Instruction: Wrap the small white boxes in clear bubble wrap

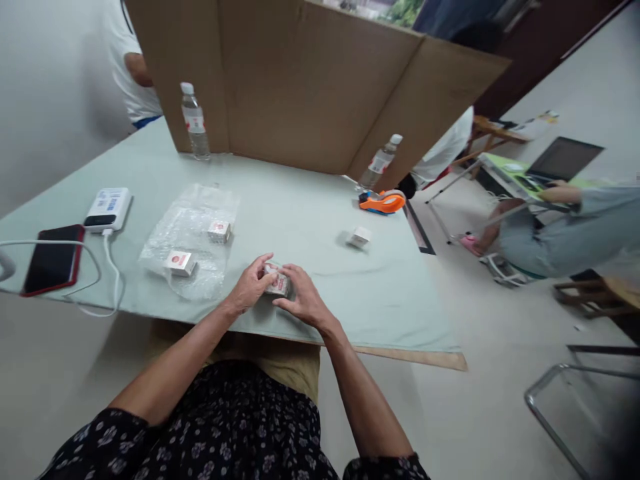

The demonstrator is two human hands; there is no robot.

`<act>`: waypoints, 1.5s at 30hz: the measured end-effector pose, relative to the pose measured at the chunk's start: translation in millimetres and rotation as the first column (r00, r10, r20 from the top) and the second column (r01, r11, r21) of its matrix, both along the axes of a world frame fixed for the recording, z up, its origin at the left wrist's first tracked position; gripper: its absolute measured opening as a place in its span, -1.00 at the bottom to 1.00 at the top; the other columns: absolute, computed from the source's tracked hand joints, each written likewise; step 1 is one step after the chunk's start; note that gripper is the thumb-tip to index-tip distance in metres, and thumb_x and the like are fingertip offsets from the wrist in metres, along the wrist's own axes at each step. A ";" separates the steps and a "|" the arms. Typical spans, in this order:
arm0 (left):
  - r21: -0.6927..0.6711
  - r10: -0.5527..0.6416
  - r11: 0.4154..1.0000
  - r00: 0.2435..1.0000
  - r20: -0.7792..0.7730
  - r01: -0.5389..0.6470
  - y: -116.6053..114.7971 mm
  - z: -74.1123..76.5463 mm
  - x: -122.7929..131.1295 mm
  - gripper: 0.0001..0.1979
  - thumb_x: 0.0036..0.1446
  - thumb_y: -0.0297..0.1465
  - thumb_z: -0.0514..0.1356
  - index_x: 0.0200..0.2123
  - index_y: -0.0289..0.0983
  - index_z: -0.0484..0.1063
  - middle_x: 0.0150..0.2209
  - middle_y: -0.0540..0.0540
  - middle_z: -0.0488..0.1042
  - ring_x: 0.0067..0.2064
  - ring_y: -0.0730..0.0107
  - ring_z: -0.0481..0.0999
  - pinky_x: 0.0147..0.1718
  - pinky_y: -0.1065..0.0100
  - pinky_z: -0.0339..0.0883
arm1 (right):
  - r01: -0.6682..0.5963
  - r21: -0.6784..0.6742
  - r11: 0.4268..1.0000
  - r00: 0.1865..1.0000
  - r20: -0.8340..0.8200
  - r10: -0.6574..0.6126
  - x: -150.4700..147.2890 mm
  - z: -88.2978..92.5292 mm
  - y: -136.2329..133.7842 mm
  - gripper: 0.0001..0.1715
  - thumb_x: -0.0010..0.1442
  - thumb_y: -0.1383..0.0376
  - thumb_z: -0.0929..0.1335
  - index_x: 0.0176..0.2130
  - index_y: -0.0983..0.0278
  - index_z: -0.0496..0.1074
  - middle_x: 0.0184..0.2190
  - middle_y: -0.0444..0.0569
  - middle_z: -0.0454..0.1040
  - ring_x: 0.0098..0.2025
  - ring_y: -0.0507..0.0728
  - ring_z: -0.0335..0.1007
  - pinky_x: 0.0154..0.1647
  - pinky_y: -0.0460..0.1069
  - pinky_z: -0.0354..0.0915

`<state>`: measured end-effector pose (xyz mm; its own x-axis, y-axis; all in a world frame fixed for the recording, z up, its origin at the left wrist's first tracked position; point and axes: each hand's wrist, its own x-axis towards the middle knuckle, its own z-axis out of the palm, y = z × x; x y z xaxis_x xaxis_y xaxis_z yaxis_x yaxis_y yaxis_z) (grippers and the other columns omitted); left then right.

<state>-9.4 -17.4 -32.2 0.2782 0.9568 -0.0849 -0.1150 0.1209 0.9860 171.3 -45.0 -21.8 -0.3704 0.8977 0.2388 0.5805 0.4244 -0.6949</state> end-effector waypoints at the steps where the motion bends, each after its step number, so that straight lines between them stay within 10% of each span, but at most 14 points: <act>1: -0.023 0.002 1.000 1.000 0.000 -0.002 -0.7 0.8 2.6 -0.27 0.06 -0.24 0.25 0.26 -0.38 0.17 -0.12 -0.14 0.48 -0.19 0.38 0.47 -0.12 0.32 0.37 | 0.012 0.014 1.000 1.000 0.016 -0.012 1.0 -1.1 -1.5 -0.28 0.06 0.13 0.49 0.18 0.16 0.33 0.17 0.13 0.34 0.25 0.30 0.22 0.26 0.25 0.17; 8: -0.057 -0.050 0.997 0.997 -0.054 0.047 -2.1 0.2 35.5 -0.20 0.12 -0.15 0.25 0.32 -0.38 0.10 -0.07 -0.22 0.50 -0.12 0.27 0.52 -0.09 0.26 0.39 | 0.131 0.007 0.991 0.989 -0.066 -0.130 37.0 3.4 -6.9 -0.46 0.07 0.20 0.46 0.05 0.18 0.40 0.00 0.05 0.48 0.05 0.23 0.39 0.09 0.16 0.33; 12: 0.158 0.002 0.987 0.975 -0.223 0.035 -3.2 -2.4 36.8 -0.26 0.14 -0.14 0.23 0.32 -0.28 0.13 0.23 -0.34 0.29 0.18 0.07 0.38 0.12 0.10 0.30 | 0.279 -0.007 0.960 0.951 -0.133 -0.277 92.0 7.3 12.2 -0.46 0.01 0.17 0.48 0.00 0.22 0.42 -0.02 0.05 0.49 0.02 0.22 0.42 0.01 0.14 0.38; 22: 0.570 0.226 0.804 0.798 -0.559 0.172 -26.2 -25.0 20.3 -0.55 0.14 -0.46 0.12 0.13 -0.25 0.34 0.08 -0.24 0.44 0.13 0.09 0.38 0.17 -0.01 0.27 | 0.511 -0.100 0.854 0.850 -0.091 -0.519 199.7 -5.6 70.7 -0.37 -0.12 0.18 0.51 -0.03 0.29 0.45 -0.04 0.10 0.51 -0.06 0.22 0.44 0.05 0.20 0.34; 37: 0.662 0.296 0.727 0.788 -0.540 0.180 -23.8 -23.0 26.5 -0.59 0.10 -0.54 0.14 0.05 -0.30 0.39 0.01 -0.24 0.48 0.07 0.13 0.42 0.11 0.02 0.36 | 0.570 0.192 0.799 0.799 0.095 -0.593 207.8 -8.7 63.9 -0.13 -0.07 -0.11 0.48 0.12 0.28 0.40 0.03 0.20 0.44 -0.06 0.33 0.43 -0.13 0.22 0.38; 45: 0.732 0.349 0.660 0.793 -0.500 0.171 -56.0 -3.9 2.6 -0.63 0.12 -0.50 0.18 0.03 -0.31 0.40 0.03 -0.26 0.43 0.10 0.14 0.40 0.10 0.08 0.39 | 0.390 0.241 0.889 0.916 0.000 -0.402 101.7 27.7 55.6 -0.63 0.14 0.05 0.40 -0.15 0.21 0.53 -0.08 0.09 0.53 -0.08 0.25 0.47 -0.15 0.17 0.42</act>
